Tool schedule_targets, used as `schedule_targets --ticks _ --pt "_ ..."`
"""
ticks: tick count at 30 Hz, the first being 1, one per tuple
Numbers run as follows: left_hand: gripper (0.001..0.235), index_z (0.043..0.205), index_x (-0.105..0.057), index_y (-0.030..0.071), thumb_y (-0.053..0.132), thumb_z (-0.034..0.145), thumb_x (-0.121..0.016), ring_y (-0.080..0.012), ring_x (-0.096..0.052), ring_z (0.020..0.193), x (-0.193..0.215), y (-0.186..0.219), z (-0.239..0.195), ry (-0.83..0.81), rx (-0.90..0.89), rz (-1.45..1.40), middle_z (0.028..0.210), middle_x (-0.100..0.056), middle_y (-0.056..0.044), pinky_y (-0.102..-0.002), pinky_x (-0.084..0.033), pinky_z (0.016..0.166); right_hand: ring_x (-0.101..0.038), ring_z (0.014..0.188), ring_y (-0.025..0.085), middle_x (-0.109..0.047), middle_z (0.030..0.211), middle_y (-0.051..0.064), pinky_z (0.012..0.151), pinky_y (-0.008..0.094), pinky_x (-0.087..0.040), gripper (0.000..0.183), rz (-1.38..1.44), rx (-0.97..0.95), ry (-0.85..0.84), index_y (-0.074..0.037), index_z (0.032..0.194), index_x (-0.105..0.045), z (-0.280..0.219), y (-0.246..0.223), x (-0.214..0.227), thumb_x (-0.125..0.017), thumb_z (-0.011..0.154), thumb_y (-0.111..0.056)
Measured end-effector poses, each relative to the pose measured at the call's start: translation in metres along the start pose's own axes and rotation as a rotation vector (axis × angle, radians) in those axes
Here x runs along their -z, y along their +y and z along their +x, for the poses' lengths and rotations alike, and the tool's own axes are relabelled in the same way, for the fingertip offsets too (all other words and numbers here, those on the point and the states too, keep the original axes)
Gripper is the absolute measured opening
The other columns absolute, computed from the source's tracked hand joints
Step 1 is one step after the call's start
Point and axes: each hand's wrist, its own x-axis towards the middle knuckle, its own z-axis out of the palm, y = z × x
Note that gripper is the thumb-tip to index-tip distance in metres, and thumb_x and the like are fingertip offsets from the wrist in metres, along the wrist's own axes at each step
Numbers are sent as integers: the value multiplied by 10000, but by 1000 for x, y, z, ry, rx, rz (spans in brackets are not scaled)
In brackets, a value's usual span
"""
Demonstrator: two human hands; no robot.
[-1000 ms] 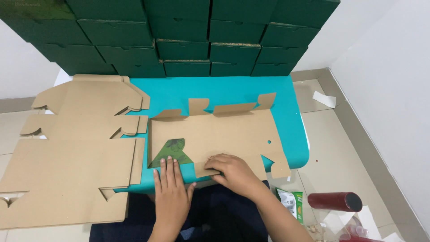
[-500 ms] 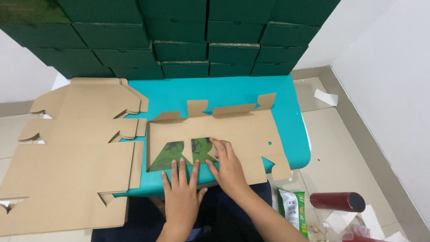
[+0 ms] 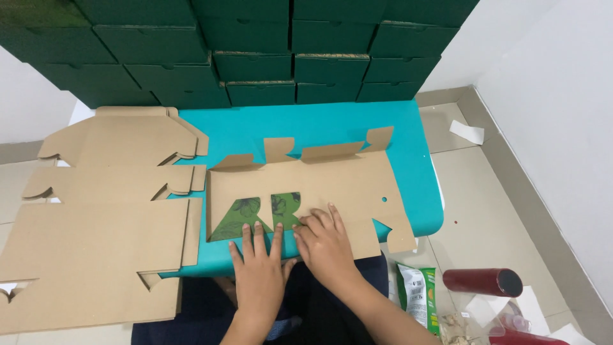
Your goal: Assembling cardboard boxes from flat sheets by folding along creases and tucking flaps
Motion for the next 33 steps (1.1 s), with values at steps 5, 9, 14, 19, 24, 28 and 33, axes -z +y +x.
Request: schedule_targets --ticks 5,9,14,19,24,28,33 --pt "809 1420 -354 270 673 739 -518 -371 -371 1321 2 -1 0 -6 -13 3 1401 -427 -145 -578 -329 1030 -529 1132 281 -631 1035 45 1065 528 -305 142 -42 -25 -12 -74 935 -684 -9 11 3 -579 890 -158" --pt "772 1314 -479 95 621 753 -560 -352 -395 1299 14 1 2 112 -87 -149 1311 -483 -172 -526 -242 1135 -436 1263 339 -575 1232 95 1020 509 -348 328 91 -66 -193 -57 1142 -641 -17 17 8 -568 920 -286" --pt "889 1351 -387 17 549 704 -688 -343 -275 1377 -1 26 7 74 -287 -334 1441 -349 -187 -452 -272 1099 -233 1390 308 -369 1450 93 1106 492 -183 613 197 -56 -500 -71 1369 -411 -17 29 35 -656 858 -306" --pt "985 1335 -394 69 584 599 -800 -350 -286 1366 -1 36 12 -43 -251 -240 1449 -338 -194 -469 -291 1082 -174 1413 277 -265 1528 65 1098 524 -89 933 67 -84 -606 -142 1445 -310 -48 57 56 -850 708 -331" --pt "1009 1339 -379 62 646 602 -745 -338 -278 1378 -5 43 14 -69 -227 -131 1455 -335 -190 -465 -291 1088 -403 1341 156 -463 1437 1 1079 330 -323 637 289 -405 -463 -192 1326 -512 -44 76 88 -698 723 -102" --pt "1003 1320 -391 49 671 611 -732 -338 -283 1382 2 41 12 -35 -214 -166 1429 -373 -180 -464 -274 1104 -592 1185 113 -640 1278 -89 934 288 -480 480 380 -649 -420 -224 1252 -607 -39 98 78 -623 776 -161" --pt "918 1384 -370 208 657 649 -687 -421 -231 1377 -6 44 8 -18 -238 -214 1469 -269 -270 -525 -252 1076 -566 914 251 -587 960 92 698 424 -479 657 226 -660 -31 -128 1416 -395 -31 93 39 -643 850 -351"
